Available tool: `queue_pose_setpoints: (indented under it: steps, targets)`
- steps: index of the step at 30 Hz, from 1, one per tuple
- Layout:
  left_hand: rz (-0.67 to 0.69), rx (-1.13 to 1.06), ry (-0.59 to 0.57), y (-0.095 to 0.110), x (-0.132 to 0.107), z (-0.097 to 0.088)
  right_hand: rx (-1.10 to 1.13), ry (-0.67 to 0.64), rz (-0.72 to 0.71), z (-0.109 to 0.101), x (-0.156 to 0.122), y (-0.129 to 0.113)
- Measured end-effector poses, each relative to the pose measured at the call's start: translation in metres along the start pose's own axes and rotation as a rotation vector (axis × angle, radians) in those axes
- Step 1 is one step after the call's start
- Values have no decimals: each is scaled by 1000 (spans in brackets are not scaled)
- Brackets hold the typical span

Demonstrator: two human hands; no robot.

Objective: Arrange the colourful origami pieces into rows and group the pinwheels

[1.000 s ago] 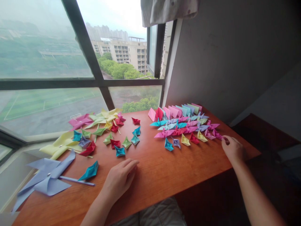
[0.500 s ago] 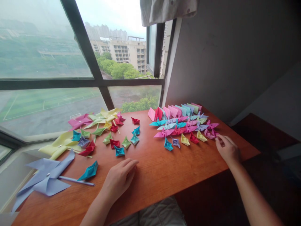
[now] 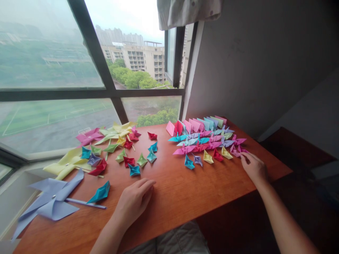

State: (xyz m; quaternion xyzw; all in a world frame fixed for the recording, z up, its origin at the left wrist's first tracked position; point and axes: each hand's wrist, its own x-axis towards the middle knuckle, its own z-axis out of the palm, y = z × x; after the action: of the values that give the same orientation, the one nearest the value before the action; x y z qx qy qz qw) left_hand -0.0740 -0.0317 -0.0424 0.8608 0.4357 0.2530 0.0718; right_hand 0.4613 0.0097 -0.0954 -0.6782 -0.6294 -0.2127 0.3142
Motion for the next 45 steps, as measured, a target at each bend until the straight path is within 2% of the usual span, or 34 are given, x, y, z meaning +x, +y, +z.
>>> queue_pose_setpoints:
  steps: [11, 13, 16, 19, 25, 30, 39, 45]
  targets:
    - [-12, -11, -10, 1, 0, -1, 5, 28, 27, -3, -1, 0]
    - [-14, -11, -11, 1, -1, -1, 0, 94, 111, -5, -1, 4]
    - [-18, -9, -19, -1, -2, 0, 23, 205, 347, -7, -3, 14]
    - [-18, -10, -28, -2, -2, 1, 69, 201, 498, -4, -4, 22]
    - [-15, -1, -27, -2, -2, 2, 107, 85, 511, 2, -3, 25]
    - [-21, 6, -32, -3, -2, 3, 113, 38, 546, 2, -3, 25]
    - [-17, 9, -30, -1, -1, 1, 122, 20, 536, -1, -4, 23]
    - [-17, 10, -33, -1, -1, 1, 127, 61, 520, 0, -4, 22]
